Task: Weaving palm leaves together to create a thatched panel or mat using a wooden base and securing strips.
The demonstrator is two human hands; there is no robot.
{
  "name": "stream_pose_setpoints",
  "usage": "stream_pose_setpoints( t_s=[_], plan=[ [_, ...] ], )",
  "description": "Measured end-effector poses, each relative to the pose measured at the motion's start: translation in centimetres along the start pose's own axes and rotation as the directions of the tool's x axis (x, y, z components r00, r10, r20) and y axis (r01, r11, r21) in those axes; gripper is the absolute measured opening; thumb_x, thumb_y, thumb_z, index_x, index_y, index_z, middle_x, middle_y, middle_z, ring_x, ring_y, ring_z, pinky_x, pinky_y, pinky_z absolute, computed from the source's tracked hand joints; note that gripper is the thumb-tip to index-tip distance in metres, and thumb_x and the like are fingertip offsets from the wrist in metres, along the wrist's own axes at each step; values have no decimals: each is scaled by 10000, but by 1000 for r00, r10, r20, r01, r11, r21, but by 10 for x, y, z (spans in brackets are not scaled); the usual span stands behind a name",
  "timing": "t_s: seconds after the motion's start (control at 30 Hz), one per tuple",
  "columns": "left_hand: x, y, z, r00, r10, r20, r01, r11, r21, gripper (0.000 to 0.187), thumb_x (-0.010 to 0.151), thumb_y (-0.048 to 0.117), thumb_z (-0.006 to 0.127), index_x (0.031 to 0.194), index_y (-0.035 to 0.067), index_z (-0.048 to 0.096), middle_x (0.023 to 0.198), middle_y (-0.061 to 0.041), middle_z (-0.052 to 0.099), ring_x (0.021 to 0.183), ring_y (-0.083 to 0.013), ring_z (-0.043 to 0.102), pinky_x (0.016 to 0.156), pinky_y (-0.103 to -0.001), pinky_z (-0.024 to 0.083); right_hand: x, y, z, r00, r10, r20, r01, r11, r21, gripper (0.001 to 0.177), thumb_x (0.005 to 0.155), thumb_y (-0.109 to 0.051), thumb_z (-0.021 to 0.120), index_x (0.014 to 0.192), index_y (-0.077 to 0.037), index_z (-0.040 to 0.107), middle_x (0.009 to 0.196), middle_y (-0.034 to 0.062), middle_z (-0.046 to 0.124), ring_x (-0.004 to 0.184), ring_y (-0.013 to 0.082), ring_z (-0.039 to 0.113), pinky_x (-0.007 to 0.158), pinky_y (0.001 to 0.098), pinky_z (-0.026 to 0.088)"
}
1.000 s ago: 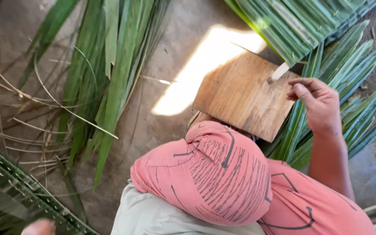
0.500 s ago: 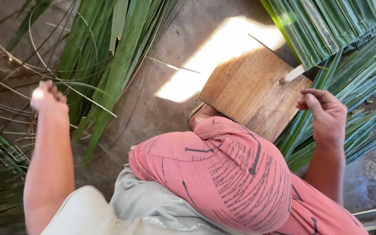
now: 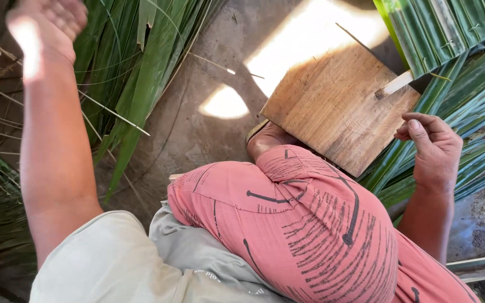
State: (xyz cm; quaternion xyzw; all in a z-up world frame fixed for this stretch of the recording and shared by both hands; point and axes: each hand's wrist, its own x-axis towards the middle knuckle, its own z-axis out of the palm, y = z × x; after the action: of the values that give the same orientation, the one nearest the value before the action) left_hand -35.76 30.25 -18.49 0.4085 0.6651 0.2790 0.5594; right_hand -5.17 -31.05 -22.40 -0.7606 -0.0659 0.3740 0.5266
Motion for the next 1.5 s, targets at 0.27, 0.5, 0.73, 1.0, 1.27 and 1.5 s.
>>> stream_pose_setpoints(
  t_s=[0.27, 0.5, 0.73, 1.0, 1.27, 1.5],
  plan=[
    [116, -167, -57, 909, 363, 206, -360, 433, 826, 104, 857, 168, 889, 857, 100, 810, 819, -104, 787, 715, -212, 771, 871, -410, 641, 4, 3, 5, 999, 32, 12, -32, 999, -19, 204, 1158, -122, 586, 1307, 7, 636, 983, 48, 643, 905, 122, 634, 925, 222, 538],
    [112, -191, -45, 858, 485, 170, -406, 436, 803, 221, 861, 87, 818, 704, 126, 668, 736, -17, 721, 621, -154, 642, 692, -349, 612, 5, -4, 9, 1000, 19, -6, -19, 1000, -15, 188, 1158, -113, 577, 1290, 7, 637, 988, 50, 644, 906, 107, 626, 914, 221, 555],
    [69, -171, -28, 884, 447, 141, -356, 445, 822, 230, 918, 116, 787, 753, 129, 627, 1035, -65, 562, 921, -227, 633, 874, -400, 561, 10, 0, 12, 999, 38, 7, -38, 999, -13, 195, 1146, -98, 572, 1283, 23, 639, 986, 69, 648, 896, 134, 630, 898, 230, 536],
    [29, -148, -4, 971, 177, 162, -237, 807, 540, 98, 964, 68, 672, 870, 96, 676, 746, 5, 704, 601, -57, 650, 603, -186, 559, 6, -1, 10, 999, 31, -18, -31, 999, -16, 182, 1144, -89, 577, 1279, 13, 644, 980, 66, 648, 896, 125, 630, 901, 228, 537],
    [-27, -141, 15, 704, 625, 338, -672, 430, 604, 50, 967, 26, 670, 929, 23, 702, 899, -68, 645, 757, -168, 575, 781, -326, 524, 4, 0, 7, 999, 34, -19, -34, 999, -14, 181, 1141, -87, 573, 1275, 11, 644, 964, 65, 645, 886, 127, 628, 892, 226, 524],
    [-40, -196, 19, 913, 152, 379, -398, 122, 909, 546, 943, 578, 771, 696, 98, 683, 658, -51, 651, 543, -216, 573, 606, -382, 531, 5, 2, 7, 999, 47, -21, -48, 999, -14, 181, 1141, -88, 573, 1277, 7, 645, 970, 60, 645, 899, 130, 639, 900, 225, 526]
  ],
)
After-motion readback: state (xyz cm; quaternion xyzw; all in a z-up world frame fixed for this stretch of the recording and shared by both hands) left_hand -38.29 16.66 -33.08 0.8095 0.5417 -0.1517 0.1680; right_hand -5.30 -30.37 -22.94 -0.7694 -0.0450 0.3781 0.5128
